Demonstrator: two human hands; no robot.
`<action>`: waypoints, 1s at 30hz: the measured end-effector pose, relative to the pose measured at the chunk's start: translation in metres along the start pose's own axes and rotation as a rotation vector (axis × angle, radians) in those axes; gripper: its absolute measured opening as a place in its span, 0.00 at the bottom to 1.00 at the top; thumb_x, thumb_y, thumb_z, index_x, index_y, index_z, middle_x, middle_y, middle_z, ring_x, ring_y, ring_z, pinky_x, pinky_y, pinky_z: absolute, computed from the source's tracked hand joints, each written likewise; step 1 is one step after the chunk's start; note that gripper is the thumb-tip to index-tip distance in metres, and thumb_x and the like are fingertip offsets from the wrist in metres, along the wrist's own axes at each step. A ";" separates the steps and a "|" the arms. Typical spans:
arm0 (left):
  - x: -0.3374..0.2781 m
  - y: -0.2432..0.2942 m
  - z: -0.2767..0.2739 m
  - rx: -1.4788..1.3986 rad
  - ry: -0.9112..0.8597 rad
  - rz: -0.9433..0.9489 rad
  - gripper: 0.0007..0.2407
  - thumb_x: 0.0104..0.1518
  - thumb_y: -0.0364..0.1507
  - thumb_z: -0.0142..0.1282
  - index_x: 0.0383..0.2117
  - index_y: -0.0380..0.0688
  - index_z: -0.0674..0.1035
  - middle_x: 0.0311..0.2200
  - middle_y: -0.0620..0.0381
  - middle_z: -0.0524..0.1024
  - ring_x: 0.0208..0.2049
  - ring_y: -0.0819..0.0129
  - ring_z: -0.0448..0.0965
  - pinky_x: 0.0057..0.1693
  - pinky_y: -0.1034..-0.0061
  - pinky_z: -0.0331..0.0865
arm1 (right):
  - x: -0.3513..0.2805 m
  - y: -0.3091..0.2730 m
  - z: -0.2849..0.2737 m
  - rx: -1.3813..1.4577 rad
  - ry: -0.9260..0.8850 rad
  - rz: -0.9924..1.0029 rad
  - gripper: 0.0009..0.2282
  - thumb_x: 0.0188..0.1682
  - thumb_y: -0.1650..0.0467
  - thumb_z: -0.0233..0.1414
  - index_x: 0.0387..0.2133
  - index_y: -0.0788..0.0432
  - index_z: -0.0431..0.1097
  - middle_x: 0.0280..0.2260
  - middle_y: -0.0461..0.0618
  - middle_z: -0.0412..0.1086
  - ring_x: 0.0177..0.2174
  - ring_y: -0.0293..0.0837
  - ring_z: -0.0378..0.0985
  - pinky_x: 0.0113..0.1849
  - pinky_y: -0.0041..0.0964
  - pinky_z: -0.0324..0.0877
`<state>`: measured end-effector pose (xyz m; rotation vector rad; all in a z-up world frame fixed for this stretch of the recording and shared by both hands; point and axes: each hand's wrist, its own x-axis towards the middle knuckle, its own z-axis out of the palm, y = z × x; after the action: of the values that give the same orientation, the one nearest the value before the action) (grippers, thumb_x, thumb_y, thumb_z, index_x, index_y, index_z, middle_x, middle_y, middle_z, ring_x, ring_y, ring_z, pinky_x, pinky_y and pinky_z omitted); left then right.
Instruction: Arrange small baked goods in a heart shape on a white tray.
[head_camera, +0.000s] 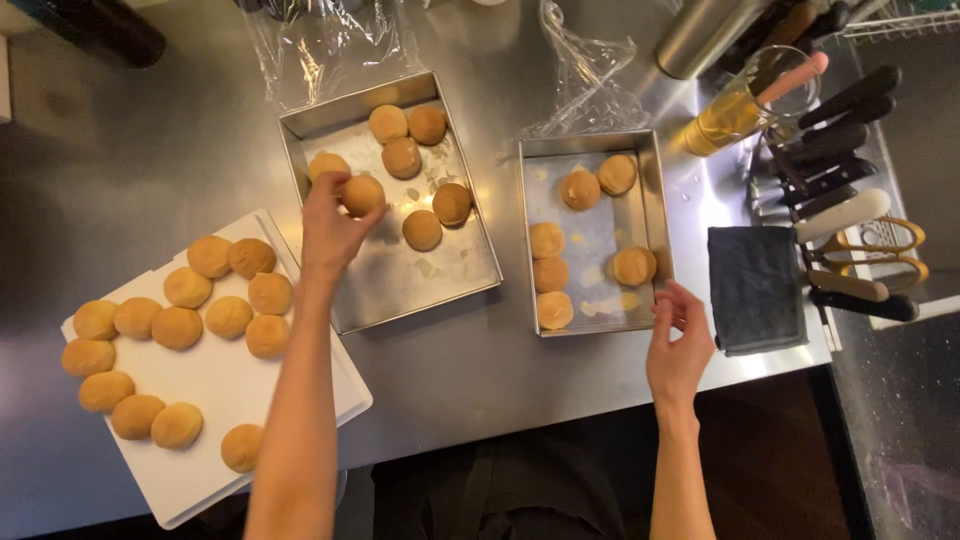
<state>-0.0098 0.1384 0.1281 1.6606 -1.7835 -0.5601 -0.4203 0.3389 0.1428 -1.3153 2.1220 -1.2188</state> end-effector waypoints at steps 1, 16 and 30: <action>-0.005 0.022 -0.008 -0.198 0.062 -0.257 0.25 0.49 0.35 0.70 0.51 0.38 0.73 0.46 0.48 0.79 0.45 0.57 0.82 0.49 0.64 0.77 | 0.000 0.005 -0.001 0.031 0.035 -0.006 0.10 0.60 0.74 0.49 0.52 0.66 0.69 0.40 0.53 0.76 0.37 0.40 0.79 0.39 0.32 0.73; -0.113 0.058 -0.069 -0.879 0.043 -0.393 0.19 0.60 0.26 0.60 0.56 0.31 0.71 0.48 0.49 0.77 0.47 0.60 0.84 0.55 0.72 0.78 | 0.022 -0.016 0.047 -0.029 -0.275 -0.264 0.15 0.52 0.73 0.57 0.51 0.66 0.69 0.41 0.58 0.74 0.40 0.47 0.77 0.42 0.38 0.72; -0.346 -0.089 -0.168 -0.230 0.488 -0.920 0.24 0.50 0.38 0.69 0.48 0.35 0.75 0.39 0.46 0.83 0.38 0.66 0.84 0.46 0.72 0.76 | -0.194 -0.209 0.261 0.460 -1.171 -0.334 0.12 0.56 0.68 0.50 0.47 0.62 0.73 0.41 0.53 0.78 0.42 0.43 0.81 0.45 0.36 0.74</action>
<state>0.1731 0.4882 0.1314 2.1567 -0.5303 -0.6277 -0.0341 0.3395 0.1413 -1.5940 0.7793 -0.6493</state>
